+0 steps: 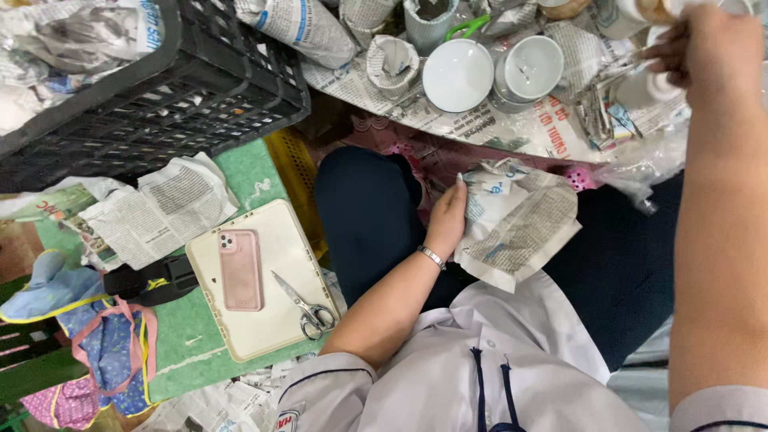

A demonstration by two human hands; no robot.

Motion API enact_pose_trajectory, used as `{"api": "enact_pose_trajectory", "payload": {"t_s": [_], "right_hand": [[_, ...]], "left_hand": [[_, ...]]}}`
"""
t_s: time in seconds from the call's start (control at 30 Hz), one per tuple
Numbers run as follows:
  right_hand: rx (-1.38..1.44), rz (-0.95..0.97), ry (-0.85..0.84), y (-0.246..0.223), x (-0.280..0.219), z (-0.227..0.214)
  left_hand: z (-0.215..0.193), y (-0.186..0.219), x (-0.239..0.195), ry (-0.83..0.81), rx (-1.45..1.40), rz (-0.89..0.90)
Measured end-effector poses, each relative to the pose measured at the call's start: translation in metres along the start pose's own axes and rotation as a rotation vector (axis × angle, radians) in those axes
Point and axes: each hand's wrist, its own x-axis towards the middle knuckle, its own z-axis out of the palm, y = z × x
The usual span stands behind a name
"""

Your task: The person sits on the floor and wraps small white ceramic bowls and cups with newspaper. They fold the paper around each item, place it on a table, and continue wrapping additional pieces one at a time.

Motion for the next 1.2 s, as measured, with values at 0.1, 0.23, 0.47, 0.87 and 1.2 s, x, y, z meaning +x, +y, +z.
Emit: {"api": "enact_pose_trajectory", "payload": {"t_s": [0.1, 0.23, 0.47, 0.87, 1.2], "right_hand": [[-0.078, 0.039, 0.012, 0.006, 0.047, 0.004], [-0.135, 0.042, 0.017, 0.007, 0.064, 0.008], [-0.2, 0.014, -0.001, -0.002, 0.063, 0.016], [-0.407, -0.138, 0.096, 0.005, 0.025, 0.002], [-0.659, -0.616, -0.195, -0.039, -0.228, 0.068]], "left_hand": [[-0.001, -0.002, 0.001, -0.002, -0.028, -0.031], [-0.005, -0.006, 0.003, 0.011, -0.068, 0.037], [-0.004, -0.006, -0.002, 0.004, -0.047, 0.015], [0.0, 0.014, -0.009, 0.012, 0.024, -0.03], [-0.01, -0.013, -0.003, -0.18, 0.09, 0.066]]}}
